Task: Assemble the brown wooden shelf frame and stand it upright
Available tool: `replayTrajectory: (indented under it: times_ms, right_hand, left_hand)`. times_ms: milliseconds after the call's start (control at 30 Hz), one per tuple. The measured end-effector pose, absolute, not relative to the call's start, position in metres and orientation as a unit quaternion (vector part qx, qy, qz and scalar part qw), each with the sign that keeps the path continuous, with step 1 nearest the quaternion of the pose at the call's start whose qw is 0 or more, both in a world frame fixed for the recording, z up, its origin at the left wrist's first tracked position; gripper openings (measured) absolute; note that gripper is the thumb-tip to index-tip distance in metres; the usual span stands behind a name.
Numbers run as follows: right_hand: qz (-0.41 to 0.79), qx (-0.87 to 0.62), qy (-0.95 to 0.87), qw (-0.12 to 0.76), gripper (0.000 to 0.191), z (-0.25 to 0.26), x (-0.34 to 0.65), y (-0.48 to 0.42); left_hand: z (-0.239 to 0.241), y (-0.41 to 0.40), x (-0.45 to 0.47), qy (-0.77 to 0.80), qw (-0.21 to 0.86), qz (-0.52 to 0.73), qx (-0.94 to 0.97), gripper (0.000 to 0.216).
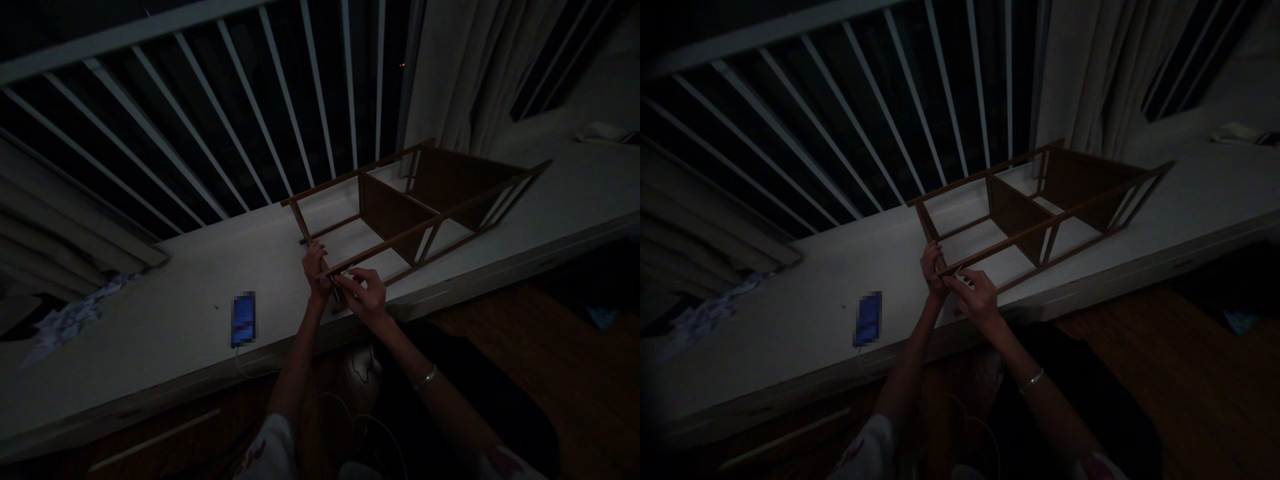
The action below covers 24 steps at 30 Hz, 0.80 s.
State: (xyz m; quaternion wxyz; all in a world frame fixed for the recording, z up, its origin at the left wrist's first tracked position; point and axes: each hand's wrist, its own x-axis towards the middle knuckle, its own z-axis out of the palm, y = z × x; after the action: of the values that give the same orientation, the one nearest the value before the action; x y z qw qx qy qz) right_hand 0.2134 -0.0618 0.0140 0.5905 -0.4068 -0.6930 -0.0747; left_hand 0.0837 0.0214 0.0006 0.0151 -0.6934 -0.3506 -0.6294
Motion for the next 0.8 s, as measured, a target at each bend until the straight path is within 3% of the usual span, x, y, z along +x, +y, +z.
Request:
replayTrajectory:
  times_ms: [567,800]
  right_hand:
    - [-0.102,-0.415,-0.693,0.581,0.020,0.0189,0.2149,-0.0640]
    - [-0.021,-0.411,-0.682,0.604,0.012,0.0203,0.2108,-0.0643]
  left_hand:
    - [0.0030,0.0193,0.0839,-0.371,0.019,-0.619,-0.692,0.073]
    - [0.0019,0.0210,0.0848,-0.351,0.021,-0.630,-0.692,0.069]
